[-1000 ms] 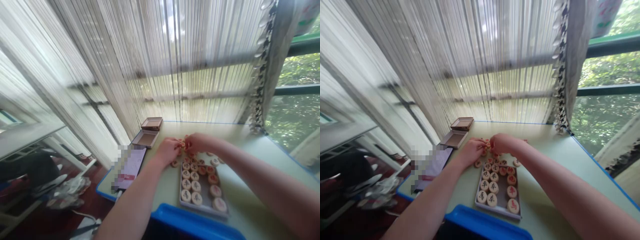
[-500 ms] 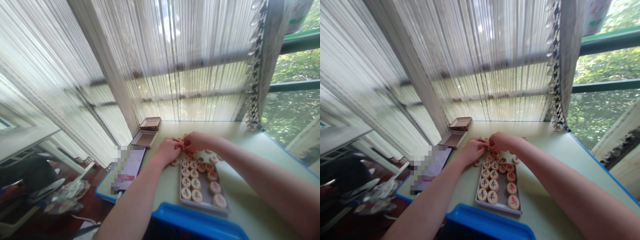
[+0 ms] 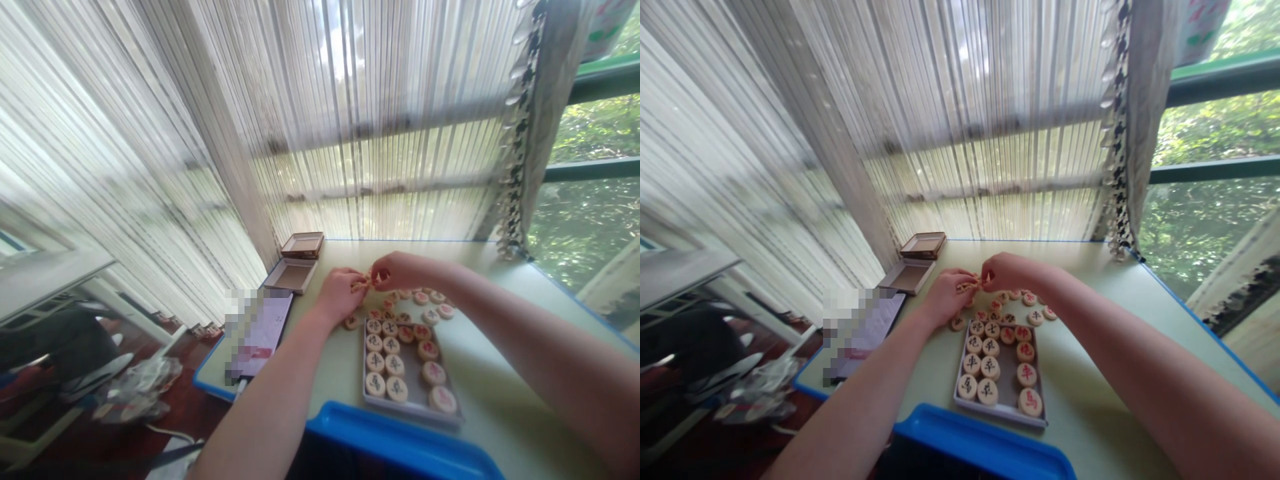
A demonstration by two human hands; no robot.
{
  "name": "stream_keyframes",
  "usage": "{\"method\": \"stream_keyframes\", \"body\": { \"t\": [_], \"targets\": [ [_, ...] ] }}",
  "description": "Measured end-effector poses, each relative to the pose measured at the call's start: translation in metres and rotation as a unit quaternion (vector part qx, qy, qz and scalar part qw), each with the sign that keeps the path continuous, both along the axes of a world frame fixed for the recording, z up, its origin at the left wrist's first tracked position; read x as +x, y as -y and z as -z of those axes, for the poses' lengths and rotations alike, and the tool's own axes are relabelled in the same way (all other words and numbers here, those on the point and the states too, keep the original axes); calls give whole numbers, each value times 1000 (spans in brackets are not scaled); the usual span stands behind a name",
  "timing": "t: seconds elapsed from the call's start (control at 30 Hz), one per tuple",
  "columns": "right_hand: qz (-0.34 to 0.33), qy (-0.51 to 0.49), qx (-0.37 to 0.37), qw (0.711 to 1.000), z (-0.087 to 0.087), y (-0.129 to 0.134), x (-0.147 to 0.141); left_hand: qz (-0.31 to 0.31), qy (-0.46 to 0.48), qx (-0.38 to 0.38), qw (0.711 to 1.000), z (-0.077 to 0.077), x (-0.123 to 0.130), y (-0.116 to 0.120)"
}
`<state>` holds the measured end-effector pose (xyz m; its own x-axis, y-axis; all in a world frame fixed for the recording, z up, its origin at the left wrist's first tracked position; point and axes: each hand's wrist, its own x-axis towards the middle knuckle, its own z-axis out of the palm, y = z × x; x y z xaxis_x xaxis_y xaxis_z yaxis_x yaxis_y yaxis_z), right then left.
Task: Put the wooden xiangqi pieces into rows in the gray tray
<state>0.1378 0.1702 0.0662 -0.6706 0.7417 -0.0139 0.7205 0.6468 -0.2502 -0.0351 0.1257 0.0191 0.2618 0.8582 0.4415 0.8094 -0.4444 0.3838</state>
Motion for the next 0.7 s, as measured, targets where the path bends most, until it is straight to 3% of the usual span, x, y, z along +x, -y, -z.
{"method": "stream_keyframes", "body": {
  "t": [0.7],
  "targets": [
    [-20,-19,26,999,-7,1,3,39,10,5,999,-1,1,-1]
  ]
}}
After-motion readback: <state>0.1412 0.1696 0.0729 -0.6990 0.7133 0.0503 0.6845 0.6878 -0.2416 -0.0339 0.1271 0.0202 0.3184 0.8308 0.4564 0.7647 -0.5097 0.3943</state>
